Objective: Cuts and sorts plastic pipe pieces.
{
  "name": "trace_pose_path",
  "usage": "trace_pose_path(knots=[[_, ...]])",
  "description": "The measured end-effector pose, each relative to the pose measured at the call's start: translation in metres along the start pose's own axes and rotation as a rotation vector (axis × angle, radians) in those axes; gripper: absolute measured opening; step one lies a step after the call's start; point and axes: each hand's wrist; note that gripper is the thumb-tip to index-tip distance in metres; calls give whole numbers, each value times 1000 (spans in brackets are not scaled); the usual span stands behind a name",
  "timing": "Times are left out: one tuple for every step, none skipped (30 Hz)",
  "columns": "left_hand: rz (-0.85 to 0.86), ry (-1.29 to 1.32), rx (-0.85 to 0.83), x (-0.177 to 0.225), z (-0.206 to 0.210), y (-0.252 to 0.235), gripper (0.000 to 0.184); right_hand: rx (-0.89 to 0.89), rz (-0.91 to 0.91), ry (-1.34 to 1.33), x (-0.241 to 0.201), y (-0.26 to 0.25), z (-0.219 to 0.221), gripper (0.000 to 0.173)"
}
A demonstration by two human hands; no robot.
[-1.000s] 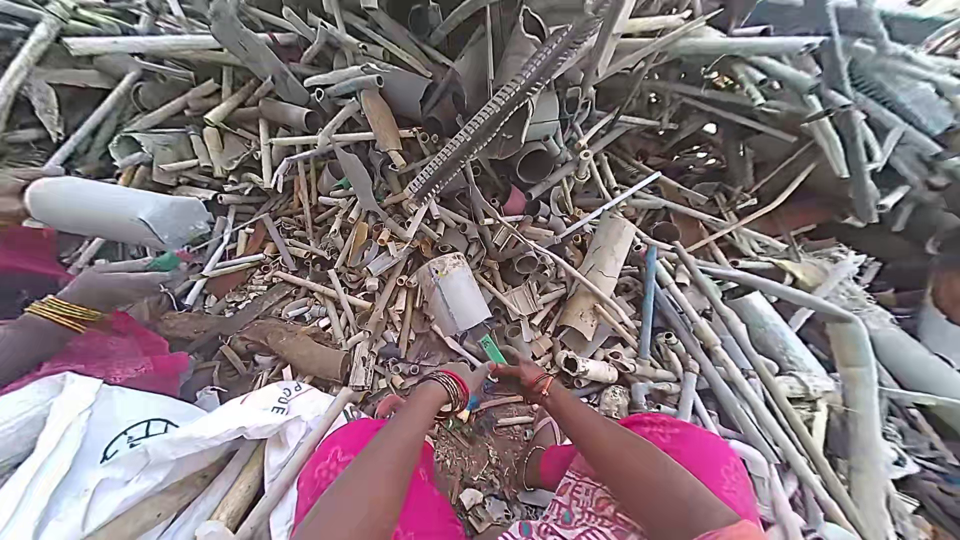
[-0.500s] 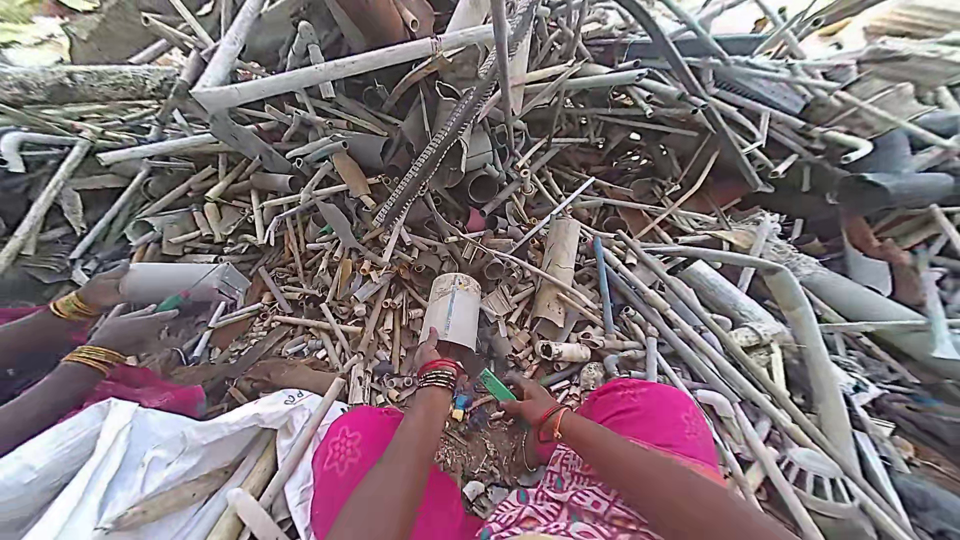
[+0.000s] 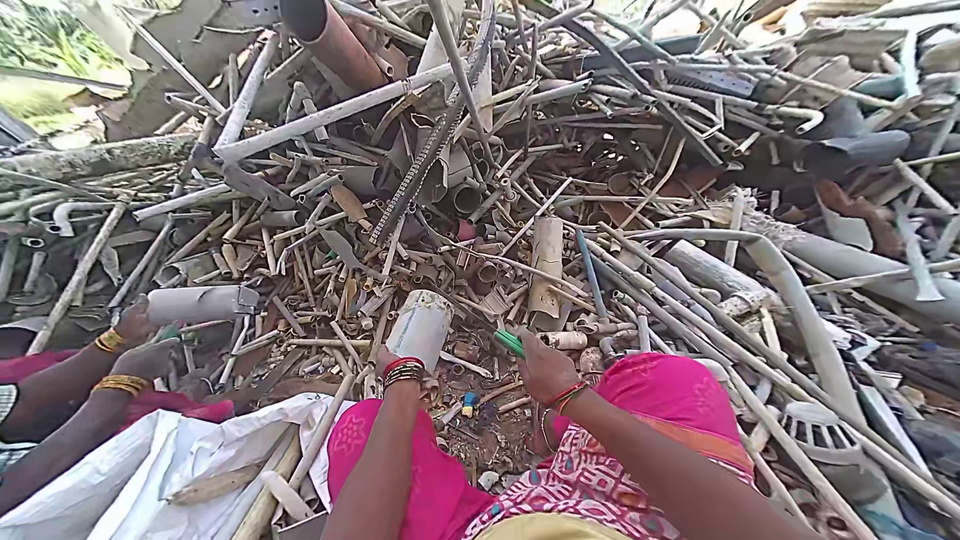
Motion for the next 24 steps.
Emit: trace_pose_path(knots=[[5, 194, 0, -1, 0, 5, 48, 30, -56, 43, -9, 1, 9, 48], [18, 384, -42, -1, 0, 12, 46, 76, -120, 74, -14, 1, 21, 46], [23, 512, -104, -1, -1, 22, 42, 111, -186, 100, -16, -1, 32, 47], [6, 596, -163, -2, -2, 32, 36, 146, -240, 127, -14, -4, 43, 50], [-27, 636, -210, -4, -3, 41, 33, 157, -272, 146, -10, -8, 50, 53], [-67, 625, -248, -7, -3, 47, 32, 144, -276, 155, -5, -15, 52, 55], [-92, 570, -266, -10, -1, 50, 31, 118, -261, 150, 0, -24, 51, 55], [-97, 502, -265, -17, 1, 49, 32, 98, -232, 143, 4, -35, 52, 54], [-103, 436, -247, -25, 5, 45, 34, 78, -198, 134, 8, -46, 51, 54], [-114, 378, -232, -34, 10, 40, 38, 59, -173, 129, 12, -55, 51, 54], [-133, 337, -225, -42, 15, 36, 40, 38, -173, 130, 14, -59, 54, 53], [-150, 299, -221, -49, 18, 34, 41, 14, -195, 126, 15, -59, 58, 53], [-162, 271, -228, -50, 20, 35, 41, -15, -225, 116, 16, -59, 60, 53], [-166, 256, -223, -51, 23, 36, 41, -43, -239, 105, 17, -60, 61, 53], [-166, 247, -212, -52, 26, 36, 41, -61, -225, 95, 20, -66, 60, 54], [-163, 232, -195, -54, 30, 36, 41, -68, -195, 84, 24, -74, 61, 53], [-162, 215, -185, -56, 33, 36, 40, -66, -170, 77, 28, -81, 63, 53], [-174, 206, -185, -58, 37, 36, 40, -66, -165, 72, 33, -85, 67, 53], [-181, 191, -188, -60, 39, 36, 40, -73, -174, 64, 35, -86, 71, 53], [-179, 176, -191, -61, 42, 35, 40, -81, -194, 55, 37, -85, 74, 52], [-171, 163, -198, -58, 45, 36, 38, -94, -210, 50, 40, -87, 75, 52], [-164, 142, -202, -56, 49, 38, 36, -96, -206, 40, 44, -90, 75, 52], [-162, 122, -195, -56, 52, 39, 34, -108, -181, 30, 47, -95, 74, 53], [-169, 111, -191, -59, 56, 38, 35, -123, -158, 25, 51, -99, 74, 54]])
Point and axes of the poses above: each hand's wrist, its own y-axis away from the middle knuckle, its own z-axis out of the palm, x = y × z, and after that the axes turned 3 degrees about -x, right-handed
